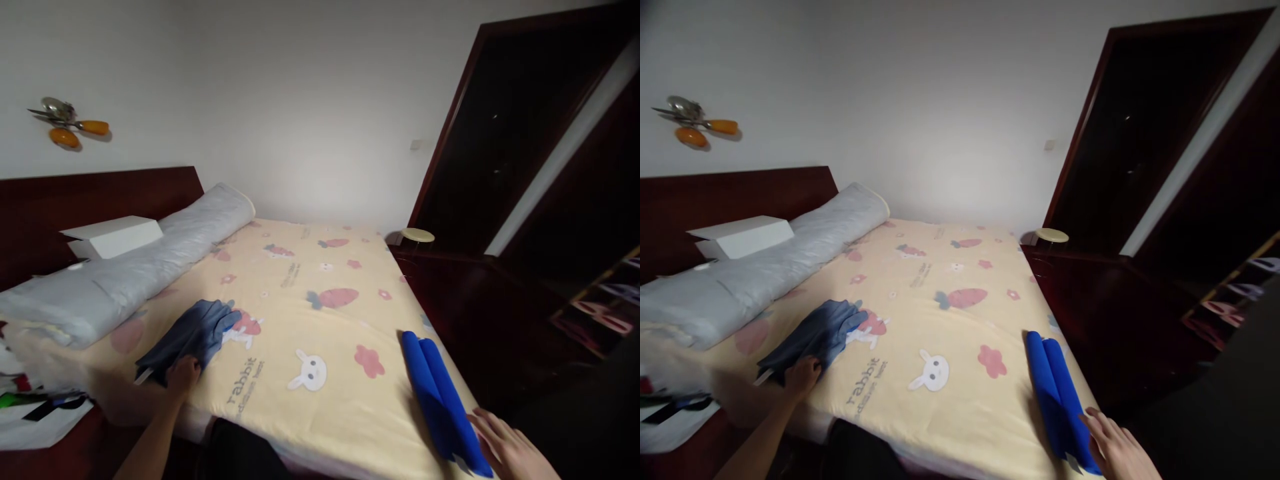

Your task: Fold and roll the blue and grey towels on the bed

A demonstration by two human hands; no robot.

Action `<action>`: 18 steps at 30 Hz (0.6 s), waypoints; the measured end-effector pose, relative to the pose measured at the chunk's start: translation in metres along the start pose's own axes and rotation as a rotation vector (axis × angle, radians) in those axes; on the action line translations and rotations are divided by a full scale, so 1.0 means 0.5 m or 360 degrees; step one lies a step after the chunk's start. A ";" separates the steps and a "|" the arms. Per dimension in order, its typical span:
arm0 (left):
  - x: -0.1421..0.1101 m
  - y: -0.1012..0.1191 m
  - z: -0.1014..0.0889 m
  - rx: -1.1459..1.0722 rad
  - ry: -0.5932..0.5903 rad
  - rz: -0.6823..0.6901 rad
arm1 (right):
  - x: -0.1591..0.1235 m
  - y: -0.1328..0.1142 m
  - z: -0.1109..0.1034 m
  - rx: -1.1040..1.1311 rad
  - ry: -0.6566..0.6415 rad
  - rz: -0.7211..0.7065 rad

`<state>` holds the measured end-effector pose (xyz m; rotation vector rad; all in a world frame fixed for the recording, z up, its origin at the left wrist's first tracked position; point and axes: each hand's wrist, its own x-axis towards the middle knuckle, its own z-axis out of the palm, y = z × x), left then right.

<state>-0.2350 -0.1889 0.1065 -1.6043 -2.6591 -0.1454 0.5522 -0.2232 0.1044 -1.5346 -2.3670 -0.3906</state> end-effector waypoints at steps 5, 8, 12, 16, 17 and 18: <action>0.055 0.015 -0.081 -0.0447 0.0414 -0.0219 | -0.012 0.009 -0.010 0.0093 0.0055 0.0116; 0.088 0.055 -0.134 -0.0747 0.0600 -0.0130 | -0.006 0.000 -0.019 0.0190 0.0103 0.0188; 0.094 0.159 -0.188 -0.1075 0.0696 0.0127 | 0.043 -0.066 -0.041 0.0406 0.0032 0.0208; 0.034 0.299 -0.218 -0.1545 0.0540 0.0415 | 0.123 -0.188 -0.080 0.0726 -0.0067 0.0237; 0.009 0.335 -0.216 -0.1720 0.0419 0.0489 | 0.143 -0.222 -0.089 0.0847 -0.0090 0.0268; -0.020 0.370 -0.210 -0.1866 0.0272 0.0550 | 0.162 -0.255 -0.094 0.0982 -0.0134 0.0295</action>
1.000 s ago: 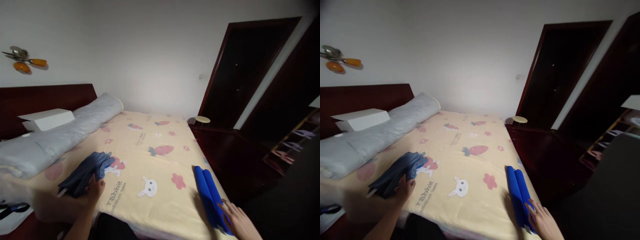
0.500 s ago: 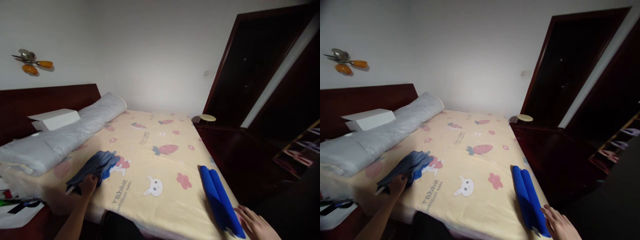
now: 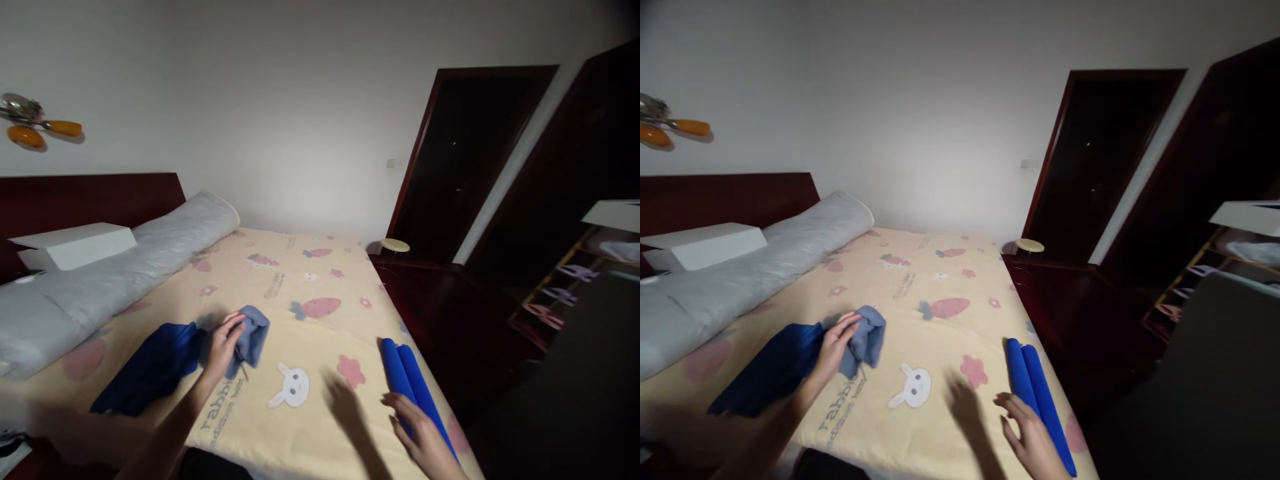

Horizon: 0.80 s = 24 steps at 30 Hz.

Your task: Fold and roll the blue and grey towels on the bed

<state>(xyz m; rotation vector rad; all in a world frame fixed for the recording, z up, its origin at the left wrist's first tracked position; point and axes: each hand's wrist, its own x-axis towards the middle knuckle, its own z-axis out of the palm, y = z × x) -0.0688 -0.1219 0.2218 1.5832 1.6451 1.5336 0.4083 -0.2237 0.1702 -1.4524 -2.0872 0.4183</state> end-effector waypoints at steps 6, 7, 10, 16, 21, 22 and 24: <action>-0.199 0.017 0.199 -0.0528 -0.0778 -0.0584 | 0.037 -0.094 0.150 0.0809 -0.0312 0.0305; -0.229 0.014 0.219 -0.0554 -0.0848 -0.0639 | 0.034 -0.094 0.178 0.0912 -0.0352 0.0326; -0.288 0.015 0.246 -0.0597 -0.1083 -0.0658 | 0.017 -0.093 0.242 0.1089 -0.0383 0.0290; -0.306 0.036 0.222 -0.0628 -0.1401 -0.0444 | 0.022 -0.132 0.249 0.1275 -0.0152 0.0296; -0.318 0.007 0.220 -0.0430 -0.1300 -0.0146 | 0.050 -0.144 0.210 0.1582 -0.0105 0.0518; -0.322 -0.004 0.224 -0.0379 -0.1251 -0.0120 | 0.051 -0.145 0.201 0.1628 -0.0093 0.0532; -0.328 -0.028 0.233 -0.0277 -0.1106 -0.0136 | 0.052 -0.146 0.185 0.1714 -0.0067 0.0546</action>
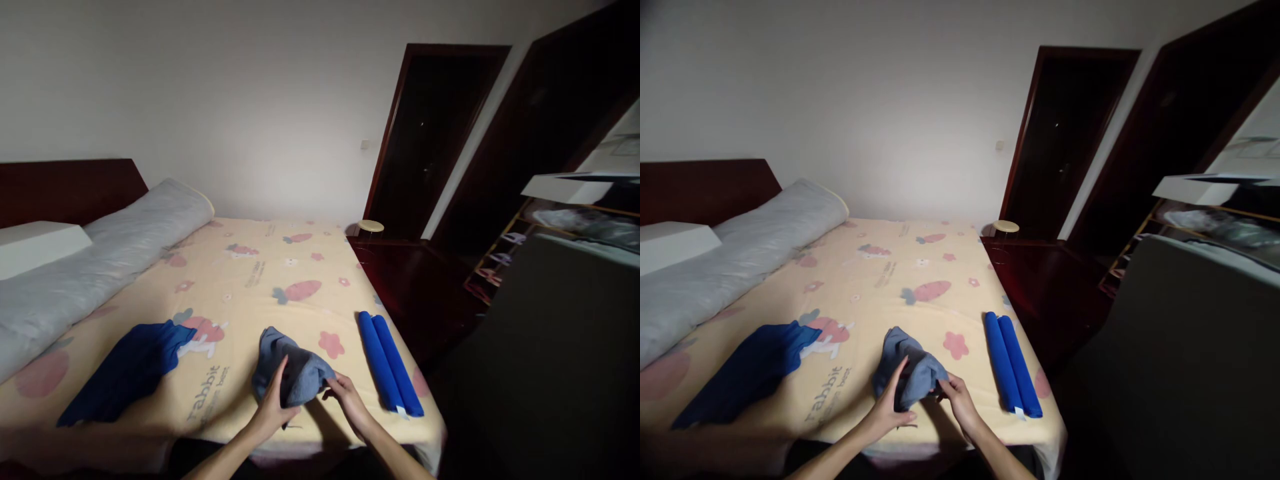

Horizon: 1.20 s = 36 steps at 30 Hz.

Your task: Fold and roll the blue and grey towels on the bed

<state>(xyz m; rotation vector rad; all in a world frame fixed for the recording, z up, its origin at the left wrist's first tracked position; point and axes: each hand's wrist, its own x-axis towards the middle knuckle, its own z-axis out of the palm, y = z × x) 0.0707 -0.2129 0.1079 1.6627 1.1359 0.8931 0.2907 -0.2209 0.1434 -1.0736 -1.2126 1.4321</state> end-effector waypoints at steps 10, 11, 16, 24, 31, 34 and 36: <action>0.030 -0.012 -0.037 -0.0005 0.0393 -0.0327 | 0.006 -0.026 -0.036 0.0212 0.0229 0.0004; 0.029 0.000 -0.036 -0.0018 0.0424 -0.0329 | 0.009 -0.022 -0.038 0.0153 0.0286 -0.0004; 0.017 0.065 -0.005 -0.0210 0.0316 -0.0246 | -0.003 -0.010 -0.008 -0.0291 0.0137 -0.0016; -0.005 0.118 0.018 -0.0616 0.0091 -0.0374 | -0.055 -0.038 0.046 -0.0724 -0.0157 -0.0232; -0.001 0.129 0.008 -0.0626 0.0187 -0.0279 | -0.060 -0.057 0.044 -0.0822 -0.0289 -0.0366; 0.000 0.130 0.005 -0.0627 0.0225 -0.0239 | -0.062 -0.075 0.050 -0.0794 -0.0348 -0.0392; 0.001 0.130 0.005 -0.0654 0.0233 -0.0231 | -0.063 -0.082 0.053 -0.0791 -0.0333 -0.0389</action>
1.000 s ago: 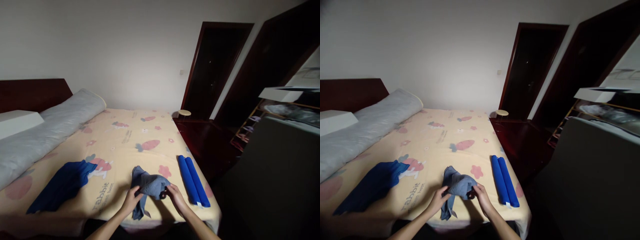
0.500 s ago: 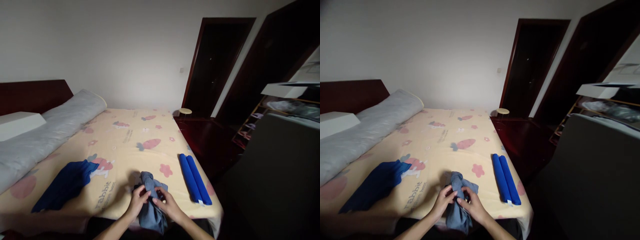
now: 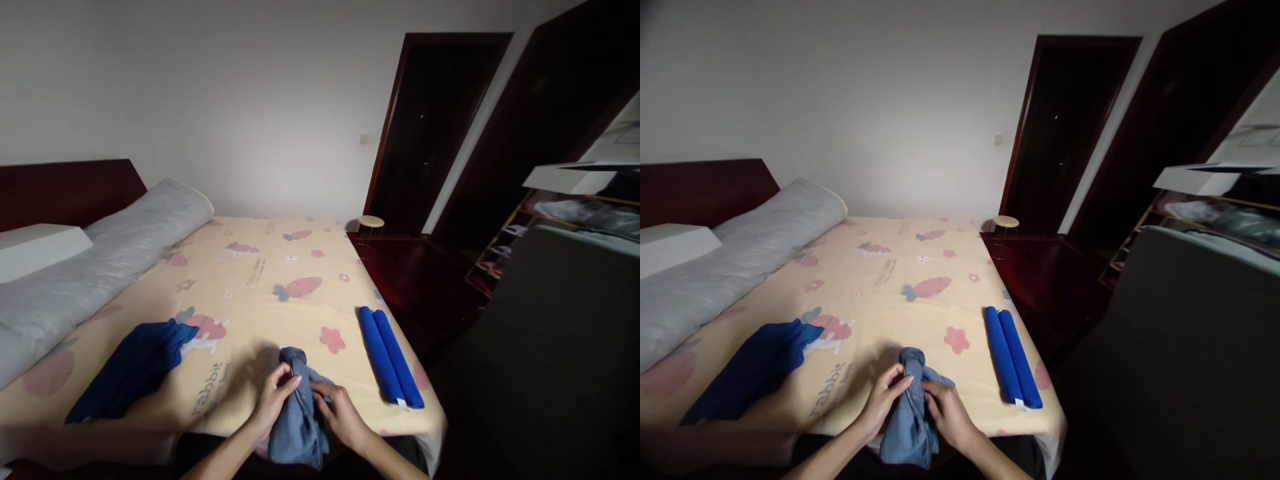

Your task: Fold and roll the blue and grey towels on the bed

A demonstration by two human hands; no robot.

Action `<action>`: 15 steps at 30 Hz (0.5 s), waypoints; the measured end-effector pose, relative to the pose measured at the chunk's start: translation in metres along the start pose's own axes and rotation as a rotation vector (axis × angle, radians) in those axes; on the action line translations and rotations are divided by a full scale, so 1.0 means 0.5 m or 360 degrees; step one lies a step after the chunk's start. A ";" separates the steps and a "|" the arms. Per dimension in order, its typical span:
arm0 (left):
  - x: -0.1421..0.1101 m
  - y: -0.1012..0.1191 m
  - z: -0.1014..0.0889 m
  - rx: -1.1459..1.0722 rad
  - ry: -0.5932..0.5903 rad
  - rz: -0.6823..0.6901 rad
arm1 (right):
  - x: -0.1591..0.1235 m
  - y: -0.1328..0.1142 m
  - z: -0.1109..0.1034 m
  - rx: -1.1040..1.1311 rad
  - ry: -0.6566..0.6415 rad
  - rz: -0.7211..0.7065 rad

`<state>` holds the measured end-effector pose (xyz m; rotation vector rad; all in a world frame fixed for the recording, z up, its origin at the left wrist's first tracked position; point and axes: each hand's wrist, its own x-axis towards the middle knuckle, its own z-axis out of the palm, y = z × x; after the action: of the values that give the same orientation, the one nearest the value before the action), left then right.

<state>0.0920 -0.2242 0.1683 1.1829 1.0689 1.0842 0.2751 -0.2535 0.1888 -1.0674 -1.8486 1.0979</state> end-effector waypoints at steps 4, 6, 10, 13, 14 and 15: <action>-0.001 -0.001 0.003 -0.0071 0.0027 -0.0032 | -0.004 -0.001 0.003 0.0027 0.0036 0.0058; -0.002 -0.001 0.004 -0.0080 0.0029 -0.0067 | -0.007 0.002 0.006 -0.0001 0.0047 0.0079; 0.000 0.001 0.001 -0.0038 0.0011 -0.0073 | -0.007 0.011 0.008 -0.0006 0.0019 0.0090; 0.005 -0.004 -0.006 -0.0068 -0.0027 -0.0097 | -0.002 0.019 0.004 0.0096 -0.0021 0.0092; 0.006 -0.007 -0.008 -0.0092 -0.0043 -0.0108 | -0.001 0.022 0.003 0.0110 -0.0019 0.0090; 0.008 -0.011 -0.010 -0.0116 -0.0055 -0.0111 | 0.001 0.025 0.001 0.0104 -0.0011 0.0084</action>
<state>0.0882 -0.2198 0.1624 1.0952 1.0284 1.0362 0.2780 -0.2497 0.1773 -1.0811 -1.7866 1.1861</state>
